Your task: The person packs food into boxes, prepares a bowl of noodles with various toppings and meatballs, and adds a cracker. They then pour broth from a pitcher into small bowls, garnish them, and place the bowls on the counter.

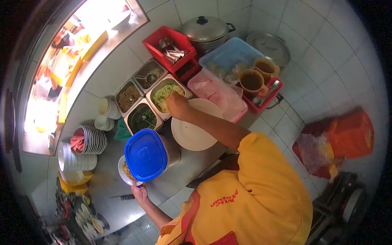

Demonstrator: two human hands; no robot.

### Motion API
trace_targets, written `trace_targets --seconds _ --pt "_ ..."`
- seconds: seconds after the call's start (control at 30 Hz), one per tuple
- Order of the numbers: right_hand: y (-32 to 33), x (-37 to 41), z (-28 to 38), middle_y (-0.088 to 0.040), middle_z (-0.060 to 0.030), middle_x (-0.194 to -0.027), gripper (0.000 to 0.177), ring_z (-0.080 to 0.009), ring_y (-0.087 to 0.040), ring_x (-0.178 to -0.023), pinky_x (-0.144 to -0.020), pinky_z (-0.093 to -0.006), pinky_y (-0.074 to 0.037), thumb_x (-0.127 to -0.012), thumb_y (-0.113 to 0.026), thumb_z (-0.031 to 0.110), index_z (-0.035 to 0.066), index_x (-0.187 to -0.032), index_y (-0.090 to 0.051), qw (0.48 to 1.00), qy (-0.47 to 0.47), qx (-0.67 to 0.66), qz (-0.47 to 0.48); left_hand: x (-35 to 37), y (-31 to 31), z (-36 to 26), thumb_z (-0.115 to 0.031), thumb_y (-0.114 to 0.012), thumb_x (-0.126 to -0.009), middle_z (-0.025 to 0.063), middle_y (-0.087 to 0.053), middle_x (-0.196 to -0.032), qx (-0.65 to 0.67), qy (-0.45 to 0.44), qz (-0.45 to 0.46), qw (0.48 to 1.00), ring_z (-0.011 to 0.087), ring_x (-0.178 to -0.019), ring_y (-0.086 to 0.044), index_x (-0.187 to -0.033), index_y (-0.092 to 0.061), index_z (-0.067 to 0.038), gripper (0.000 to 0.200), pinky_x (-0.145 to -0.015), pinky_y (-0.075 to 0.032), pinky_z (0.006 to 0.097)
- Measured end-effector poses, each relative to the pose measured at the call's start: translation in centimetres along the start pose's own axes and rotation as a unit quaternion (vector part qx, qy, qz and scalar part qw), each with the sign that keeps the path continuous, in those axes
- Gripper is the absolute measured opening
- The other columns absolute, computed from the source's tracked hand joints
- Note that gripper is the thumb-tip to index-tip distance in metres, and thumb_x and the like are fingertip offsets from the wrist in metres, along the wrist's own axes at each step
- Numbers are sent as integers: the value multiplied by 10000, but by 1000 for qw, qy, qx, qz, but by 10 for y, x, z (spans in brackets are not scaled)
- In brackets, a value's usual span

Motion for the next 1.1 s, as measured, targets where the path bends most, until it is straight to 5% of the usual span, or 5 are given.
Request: trace_targets --seconds 0.1,0.23,0.47,0.9,1.1 --pt "-3 7 -17 -594 -180 -752 90 -320 -635 -747 -618 -409 -514 -784 -547 105 16 -794 -562 992 108 52 28 35 9 8 -238 -457 -953 159 -483 -1258 14 -46 -39 998 311 -1094 -535 -1337 -341 -53 442 -818 -520 456" --pt "75 38 -58 -600 -160 -737 274 -343 -611 -696 -612 -454 -464 -804 -646 278 17 -758 -575 994 -84 -73 8 106 -8 15 -288 -449 -955 187 -411 -1325 45 -84 -93 991 340 -1137 -505 -1372 -293 -41 509 -866 -502 467" --pt "59 76 -109 -623 -227 -818 383 -386 -612 -773 -662 -464 -462 -749 -699 355 -13 -794 -606 971 -121 -146 144 202 -18 63 -364 -450 -946 181 -434 -1316 7 -76 -144 987 320 -1157 -499 -1372 -283 -4 582 -912 -482 451" --pt "97 16 -148 -624 -211 -772 319 -403 -608 -761 -673 -457 -480 -788 -671 289 8 -930 -616 994 31 -37 -101 243 -69 121 -393 -443 -948 137 -466 -1294 52 21 -91 994 265 -1172 -482 -1326 -347 -5 550 -969 -414 417" --pt "167 93 -54 -629 -193 -807 300 -351 -624 -780 -666 -435 -482 -828 -590 273 23 -988 -632 976 97 -28 195 252 -95 116 -386 -446 -949 127 -448 -1311 43 65 -85 993 251 -1186 -468 -1343 -340 -37 538 -954 -419 405"
Point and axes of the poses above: each hand's wrist, its own x-axis away from the middle knuckle, its own y-axis out of the back of the hand, z = x × y, the point moved 3 cm from there along -x, towards the middle knuckle
